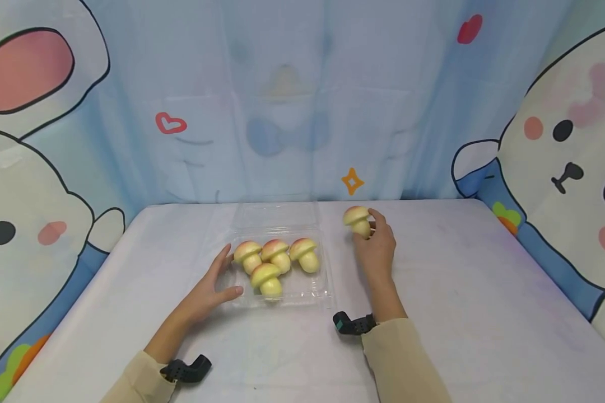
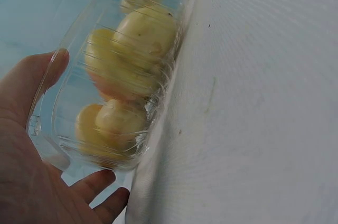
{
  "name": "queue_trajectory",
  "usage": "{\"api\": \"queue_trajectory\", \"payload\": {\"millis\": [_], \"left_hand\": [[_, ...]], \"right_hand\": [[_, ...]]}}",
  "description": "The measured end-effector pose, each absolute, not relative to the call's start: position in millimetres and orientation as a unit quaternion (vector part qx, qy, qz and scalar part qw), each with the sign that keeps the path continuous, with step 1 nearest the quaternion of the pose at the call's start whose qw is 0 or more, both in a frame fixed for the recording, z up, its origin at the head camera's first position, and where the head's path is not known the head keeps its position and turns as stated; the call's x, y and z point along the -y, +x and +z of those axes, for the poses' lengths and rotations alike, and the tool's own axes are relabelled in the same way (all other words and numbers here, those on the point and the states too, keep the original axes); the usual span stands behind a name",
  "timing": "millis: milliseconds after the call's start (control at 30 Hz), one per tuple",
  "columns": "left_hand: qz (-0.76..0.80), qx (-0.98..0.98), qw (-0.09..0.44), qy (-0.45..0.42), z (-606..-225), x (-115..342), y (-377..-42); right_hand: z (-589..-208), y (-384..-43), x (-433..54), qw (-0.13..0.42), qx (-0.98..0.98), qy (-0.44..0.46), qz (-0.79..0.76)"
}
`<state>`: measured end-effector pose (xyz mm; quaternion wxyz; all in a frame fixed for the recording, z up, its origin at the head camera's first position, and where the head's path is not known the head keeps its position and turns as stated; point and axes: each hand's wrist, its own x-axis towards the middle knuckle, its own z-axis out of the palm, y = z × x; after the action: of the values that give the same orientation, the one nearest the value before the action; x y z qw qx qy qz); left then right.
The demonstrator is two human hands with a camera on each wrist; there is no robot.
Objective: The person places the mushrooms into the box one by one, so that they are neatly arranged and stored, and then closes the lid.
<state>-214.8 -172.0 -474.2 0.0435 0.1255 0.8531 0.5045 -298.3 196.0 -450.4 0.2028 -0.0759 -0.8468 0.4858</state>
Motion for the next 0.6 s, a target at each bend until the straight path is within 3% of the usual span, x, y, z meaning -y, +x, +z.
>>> {"api": "queue_trajectory", "payload": {"millis": [600], "left_hand": [[0.501,-0.854,0.046,0.131,-475.0,172.8,-215.8]], "right_hand": [[-398.8,-264.9,-190.9,0.137,0.869,-0.006,0.475]]}}
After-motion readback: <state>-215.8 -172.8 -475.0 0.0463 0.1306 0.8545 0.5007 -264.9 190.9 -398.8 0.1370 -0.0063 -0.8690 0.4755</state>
